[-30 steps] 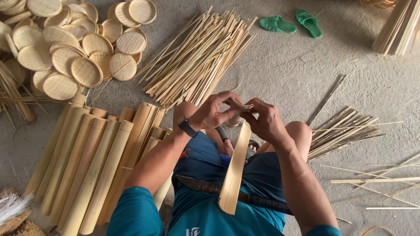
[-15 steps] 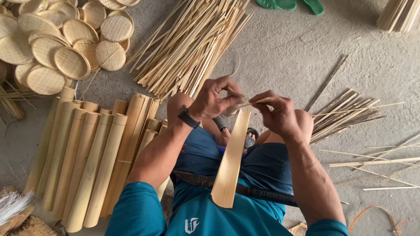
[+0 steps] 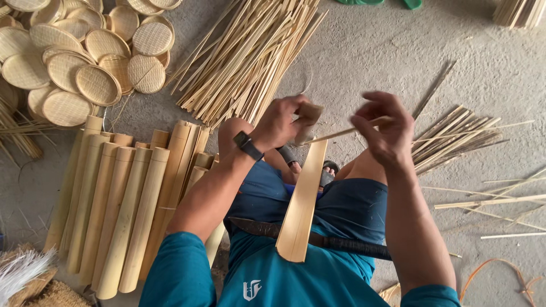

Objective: The person splits bamboo strips using a knife and a wooden mallet, then trims the ends of a small woven bamboo basket. The person works on the floor surrounded by bamboo materials and finished baskets.

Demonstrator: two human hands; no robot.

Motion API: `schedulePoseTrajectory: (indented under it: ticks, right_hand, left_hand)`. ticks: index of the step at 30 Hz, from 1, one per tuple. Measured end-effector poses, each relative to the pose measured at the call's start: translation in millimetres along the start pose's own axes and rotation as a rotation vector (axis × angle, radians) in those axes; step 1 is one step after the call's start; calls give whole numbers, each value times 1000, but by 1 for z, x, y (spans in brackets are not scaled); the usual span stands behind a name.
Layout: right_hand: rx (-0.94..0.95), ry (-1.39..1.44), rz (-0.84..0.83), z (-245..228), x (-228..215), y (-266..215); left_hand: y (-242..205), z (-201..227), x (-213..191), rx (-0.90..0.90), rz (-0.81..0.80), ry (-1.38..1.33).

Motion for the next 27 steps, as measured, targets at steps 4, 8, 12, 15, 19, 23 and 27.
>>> schedulePoseTrajectory:
  ticks: [4, 8, 12, 15, 19, 23, 27]
  right_hand:
    - [-312, -317, -56, -27, 46, 14]
    - [-337, -272, 17, -23, 55, 26]
    - [-339, -185, -22, -1, 48, 39]
    - [-356, -117, -43, 12, 31, 39]
    - [-179, 53, 56, 16, -2, 27]
    - [-209, -79, 80, 16, -26, 17]
    - [-103, 286, 11, 14, 3, 18]
  left_hand:
    - [23, -6, 18, -86, -140, 209]
    - [41, -17, 10, 18, -109, 289]
    - [35, -32, 2, 88, -75, 138]
    - [21, -41, 2, 157, -30, 122]
    - [13, -55, -42, -46, 94, 35]
    - [-9, -58, -80, -100, 199, 263]
    - [-6, -58, -46, -6, -3, 224]
Point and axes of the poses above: each hand's wrist, its own y-axis towards the middle knuckle, its own x-axis out of the palm, z = x × y, the point moved 1 cm from there along y, towards the middle knuckle, and after that the axes turned 11 degrees about z, right-handed, at the moved point
